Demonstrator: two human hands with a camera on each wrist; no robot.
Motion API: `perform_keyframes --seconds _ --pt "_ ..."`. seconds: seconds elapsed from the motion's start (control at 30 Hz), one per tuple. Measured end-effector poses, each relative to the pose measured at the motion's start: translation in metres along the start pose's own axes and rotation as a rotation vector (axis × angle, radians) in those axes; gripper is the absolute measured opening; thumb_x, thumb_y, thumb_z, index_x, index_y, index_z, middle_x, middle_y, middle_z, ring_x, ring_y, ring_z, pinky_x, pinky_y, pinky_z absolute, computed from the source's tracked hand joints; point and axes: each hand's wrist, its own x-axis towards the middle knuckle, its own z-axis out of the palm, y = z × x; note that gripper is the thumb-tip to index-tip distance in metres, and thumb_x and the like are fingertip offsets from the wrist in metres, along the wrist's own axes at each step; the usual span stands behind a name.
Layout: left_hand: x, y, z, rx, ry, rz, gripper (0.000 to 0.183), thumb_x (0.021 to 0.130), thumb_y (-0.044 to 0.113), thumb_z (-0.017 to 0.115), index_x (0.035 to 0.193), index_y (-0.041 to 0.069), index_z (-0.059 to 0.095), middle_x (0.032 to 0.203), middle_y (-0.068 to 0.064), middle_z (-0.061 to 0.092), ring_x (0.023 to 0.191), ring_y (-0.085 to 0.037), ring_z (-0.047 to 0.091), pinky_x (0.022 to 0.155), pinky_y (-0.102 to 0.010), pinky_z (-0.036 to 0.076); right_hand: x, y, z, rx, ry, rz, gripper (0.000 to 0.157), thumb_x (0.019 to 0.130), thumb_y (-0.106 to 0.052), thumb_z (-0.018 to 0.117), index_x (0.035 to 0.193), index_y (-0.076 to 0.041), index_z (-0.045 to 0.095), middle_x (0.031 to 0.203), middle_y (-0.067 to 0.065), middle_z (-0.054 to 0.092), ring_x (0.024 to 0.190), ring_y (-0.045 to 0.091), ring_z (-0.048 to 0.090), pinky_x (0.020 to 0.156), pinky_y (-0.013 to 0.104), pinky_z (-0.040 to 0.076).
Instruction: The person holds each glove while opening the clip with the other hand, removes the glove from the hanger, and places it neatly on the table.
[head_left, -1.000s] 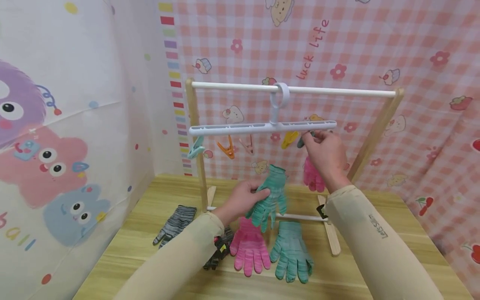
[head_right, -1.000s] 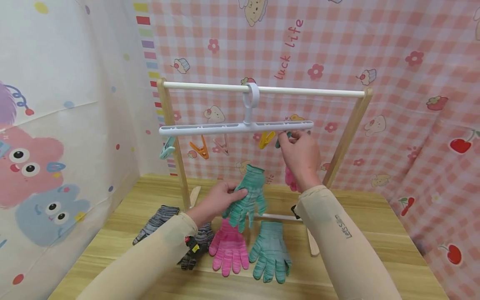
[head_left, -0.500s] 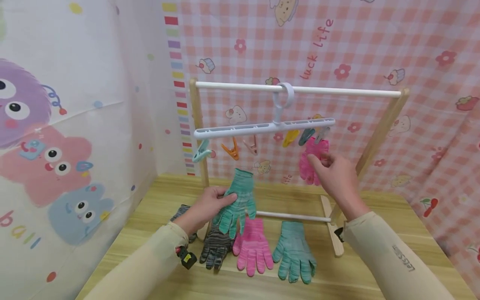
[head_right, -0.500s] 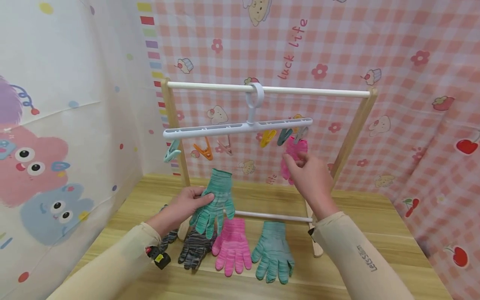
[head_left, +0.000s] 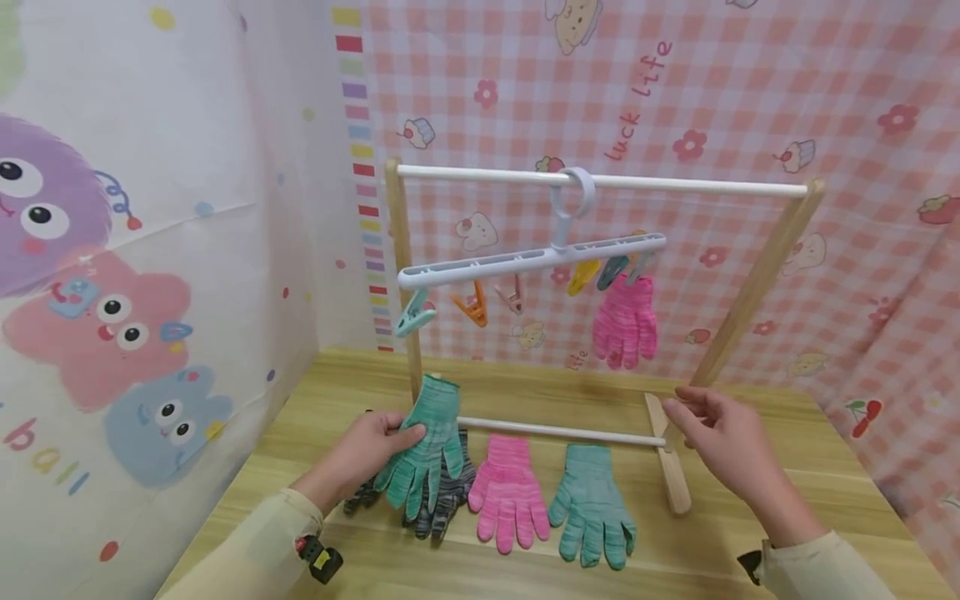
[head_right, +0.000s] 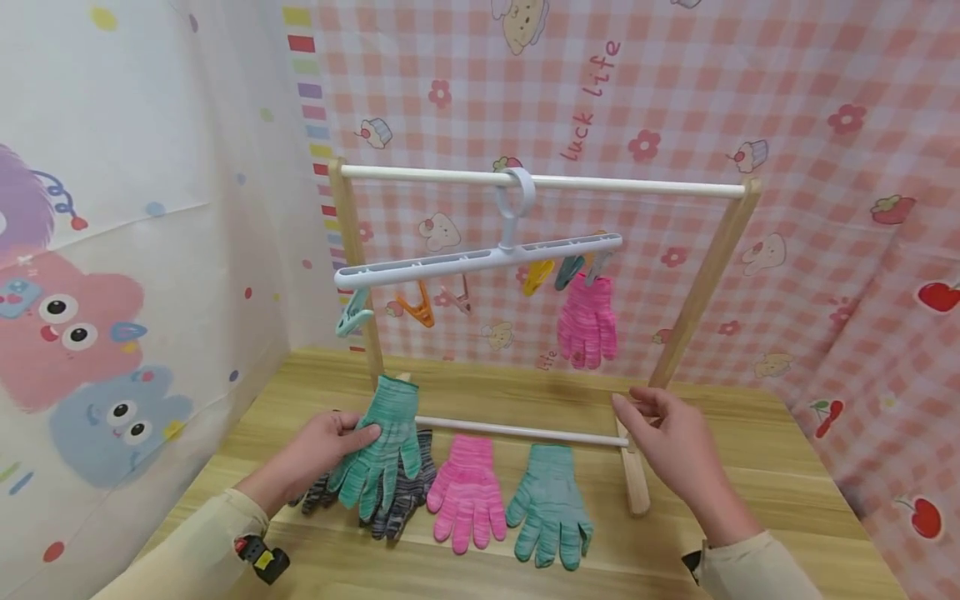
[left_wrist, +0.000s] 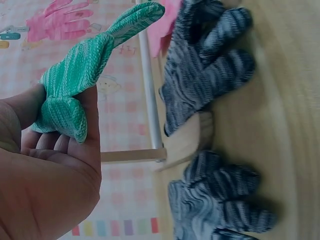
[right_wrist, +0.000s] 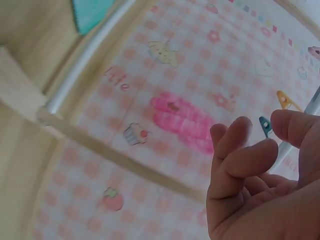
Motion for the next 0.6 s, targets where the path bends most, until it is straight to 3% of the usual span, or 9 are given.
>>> perform_keyframes --seconds 0.13,0.27,0.37,0.5,0.6 --pt "-0.007 -0.009 -0.002 0.002 0.018 -0.028 0.038 0.109 0.034 0.064 0.131 0.005 0.073 0.122 -0.009 0.076 0.108 -0.020 0.071 0.094 -0.040 0.058 -0.017 0.018 -0.002 -0.012 -0.003 0.030 0.070 0.109 -0.053 0.056 0.151 0.003 0.055 0.126 0.022 0.074 0.084 0.012 0.072 0.066 0.027 0.058" --pt "-0.015 -0.020 -0.006 -0.009 0.029 -0.060 0.051 0.109 0.035 0.063 0.147 0.000 0.062 0.141 -0.019 0.070 0.123 -0.031 0.071 0.103 -0.047 0.059 -0.031 0.035 -0.006 -0.004 -0.007 0.076 0.070 0.109 -0.053 0.056 0.151 0.003 0.054 0.129 0.023 0.073 0.083 0.010 0.072 0.067 0.026 0.059" --pt "-0.020 -0.027 -0.012 -0.003 0.054 -0.080 0.055 0.109 0.036 0.063 0.149 -0.002 0.058 0.143 -0.019 0.069 0.130 -0.034 0.068 0.108 -0.051 0.056 -0.039 0.045 -0.010 -0.005 -0.010 0.124 0.072 0.109 -0.056 0.054 0.153 0.001 0.053 0.132 0.024 0.072 0.083 0.008 0.072 0.068 0.027 0.059" --pt "-0.024 -0.034 -0.028 0.008 0.080 -0.088 0.056 0.110 0.037 0.061 0.147 -0.004 0.059 0.133 -0.018 0.074 0.126 -0.033 0.069 0.107 -0.050 0.057 -0.046 0.055 -0.014 -0.014 -0.019 0.180 0.075 0.108 -0.060 0.053 0.153 0.000 0.053 0.132 0.022 0.073 0.082 0.006 0.071 0.067 0.026 0.058" --pt "-0.028 -0.038 -0.048 0.067 0.073 -0.108 0.065 0.110 0.042 0.059 0.153 -0.006 0.052 0.144 -0.024 0.066 0.135 -0.042 0.063 0.110 -0.054 0.054 -0.049 0.060 -0.015 -0.013 -0.036 0.207 0.078 0.107 -0.062 0.052 0.153 0.001 0.053 0.133 0.021 0.073 0.083 0.006 0.071 0.067 0.026 0.058"
